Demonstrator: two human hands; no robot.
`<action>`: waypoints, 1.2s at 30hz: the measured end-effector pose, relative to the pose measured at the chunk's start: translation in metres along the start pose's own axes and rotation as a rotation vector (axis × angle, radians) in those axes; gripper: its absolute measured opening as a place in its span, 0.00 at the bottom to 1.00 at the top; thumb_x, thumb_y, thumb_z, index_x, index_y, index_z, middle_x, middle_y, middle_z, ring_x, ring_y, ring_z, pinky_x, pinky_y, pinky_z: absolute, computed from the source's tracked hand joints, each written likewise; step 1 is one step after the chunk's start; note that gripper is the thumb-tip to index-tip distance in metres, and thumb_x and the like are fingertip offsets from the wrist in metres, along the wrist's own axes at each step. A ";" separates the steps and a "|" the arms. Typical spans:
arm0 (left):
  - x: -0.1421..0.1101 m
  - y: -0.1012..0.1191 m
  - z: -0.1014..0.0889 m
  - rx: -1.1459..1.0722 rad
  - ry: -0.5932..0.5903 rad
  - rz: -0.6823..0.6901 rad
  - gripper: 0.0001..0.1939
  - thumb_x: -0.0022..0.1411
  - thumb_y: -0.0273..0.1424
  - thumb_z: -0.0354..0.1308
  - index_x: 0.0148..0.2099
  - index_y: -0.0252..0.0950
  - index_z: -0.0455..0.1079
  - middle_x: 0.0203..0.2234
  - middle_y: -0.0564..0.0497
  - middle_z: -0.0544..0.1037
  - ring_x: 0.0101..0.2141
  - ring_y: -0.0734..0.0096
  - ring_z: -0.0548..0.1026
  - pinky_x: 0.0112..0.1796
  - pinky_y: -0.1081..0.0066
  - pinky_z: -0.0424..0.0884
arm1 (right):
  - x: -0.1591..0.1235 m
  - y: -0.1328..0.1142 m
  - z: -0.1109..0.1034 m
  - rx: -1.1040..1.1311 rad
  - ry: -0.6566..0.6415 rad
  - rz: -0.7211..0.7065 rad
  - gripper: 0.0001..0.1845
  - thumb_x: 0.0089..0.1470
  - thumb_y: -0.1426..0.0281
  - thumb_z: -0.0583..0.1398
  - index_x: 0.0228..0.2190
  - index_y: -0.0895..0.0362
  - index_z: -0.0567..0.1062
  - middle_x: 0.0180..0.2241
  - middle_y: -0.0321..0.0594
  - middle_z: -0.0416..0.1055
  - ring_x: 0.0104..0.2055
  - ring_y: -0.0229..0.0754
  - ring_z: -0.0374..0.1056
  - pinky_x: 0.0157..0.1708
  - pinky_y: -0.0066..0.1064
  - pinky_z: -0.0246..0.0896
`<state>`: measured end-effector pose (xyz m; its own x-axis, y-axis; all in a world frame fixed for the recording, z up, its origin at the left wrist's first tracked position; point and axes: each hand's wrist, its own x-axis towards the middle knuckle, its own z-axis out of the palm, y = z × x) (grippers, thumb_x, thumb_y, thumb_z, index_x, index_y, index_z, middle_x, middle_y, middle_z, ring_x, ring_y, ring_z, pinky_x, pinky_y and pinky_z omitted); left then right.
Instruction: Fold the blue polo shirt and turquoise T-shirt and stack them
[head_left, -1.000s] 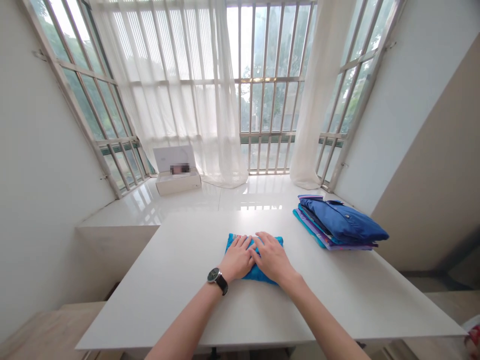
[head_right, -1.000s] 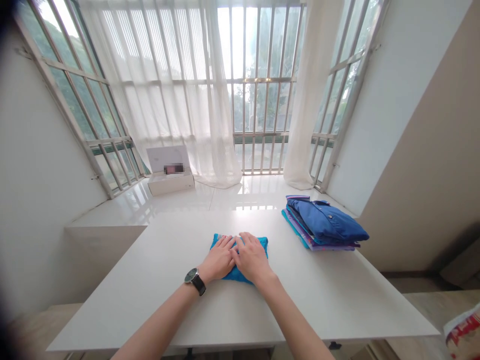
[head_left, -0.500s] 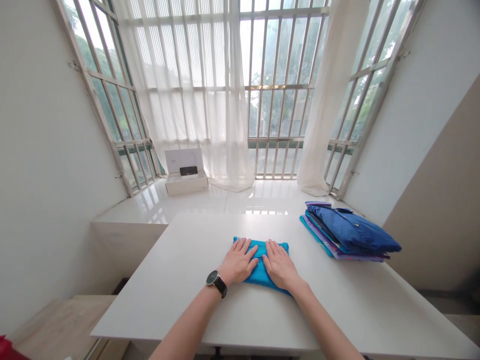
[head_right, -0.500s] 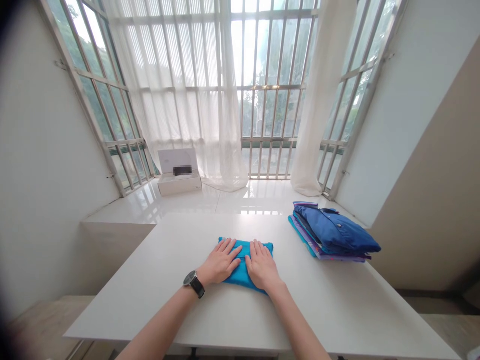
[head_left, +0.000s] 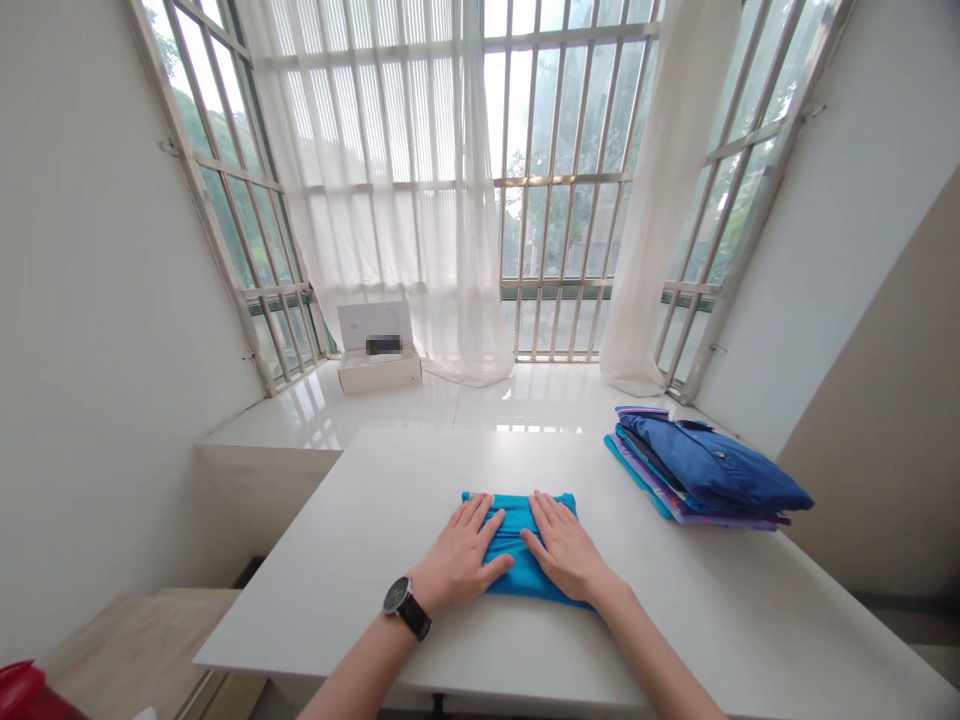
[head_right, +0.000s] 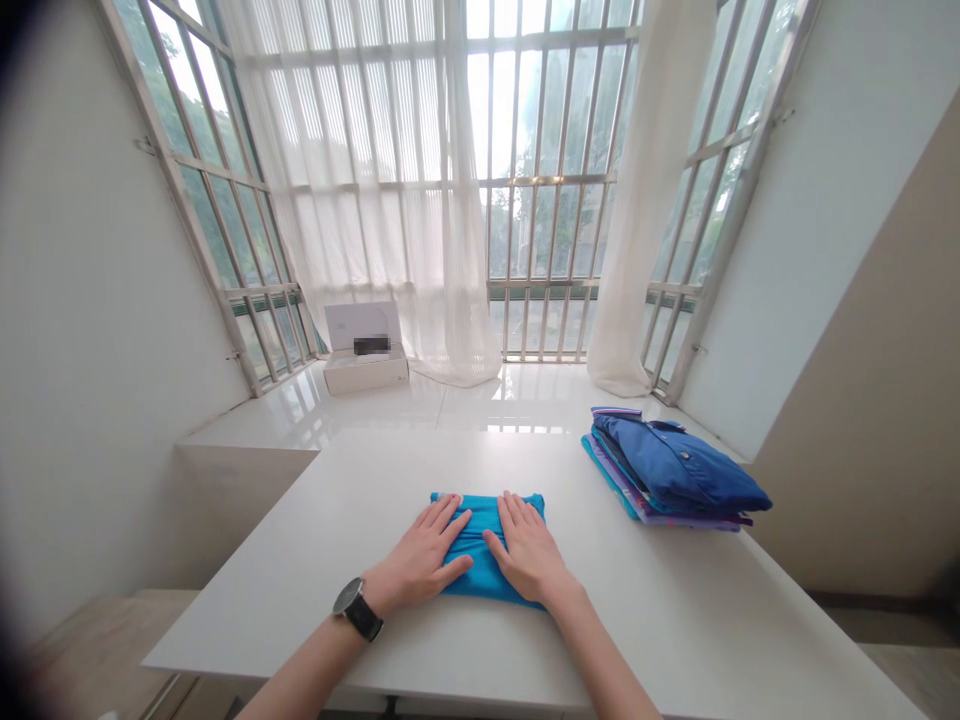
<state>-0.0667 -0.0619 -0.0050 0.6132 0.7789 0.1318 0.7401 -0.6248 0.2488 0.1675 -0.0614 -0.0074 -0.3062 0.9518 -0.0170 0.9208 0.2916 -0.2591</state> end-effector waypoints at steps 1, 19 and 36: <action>-0.001 0.000 0.000 0.009 0.016 -0.010 0.36 0.71 0.54 0.40 0.72 0.39 0.50 0.71 0.40 0.47 0.69 0.48 0.45 0.65 0.48 0.51 | -0.001 0.000 -0.001 0.005 -0.005 -0.003 0.46 0.62 0.43 0.36 0.68 0.62 0.47 0.71 0.47 0.38 0.73 0.47 0.34 0.70 0.42 0.31; -0.034 -0.011 -0.018 -0.274 0.155 -0.436 0.15 0.64 0.44 0.53 0.37 0.39 0.70 0.32 0.48 0.78 0.35 0.60 0.75 0.37 0.64 0.69 | -0.003 0.001 0.001 0.019 0.010 0.005 0.48 0.60 0.40 0.40 0.69 0.59 0.46 0.72 0.44 0.38 0.73 0.50 0.34 0.70 0.44 0.31; -0.014 -0.010 -0.007 -0.790 0.249 -0.414 0.12 0.59 0.40 0.58 0.39 0.40 0.61 0.27 0.54 0.74 0.28 0.69 0.74 0.29 0.72 0.69 | -0.003 0.001 -0.004 0.068 0.014 0.005 0.49 0.58 0.39 0.43 0.68 0.58 0.51 0.71 0.45 0.42 0.73 0.51 0.38 0.70 0.46 0.34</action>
<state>-0.0845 -0.0660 -0.0025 0.1967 0.9782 0.0662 0.4280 -0.1464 0.8918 0.1703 -0.0639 -0.0035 -0.2976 0.9547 -0.0049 0.9036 0.2800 -0.3243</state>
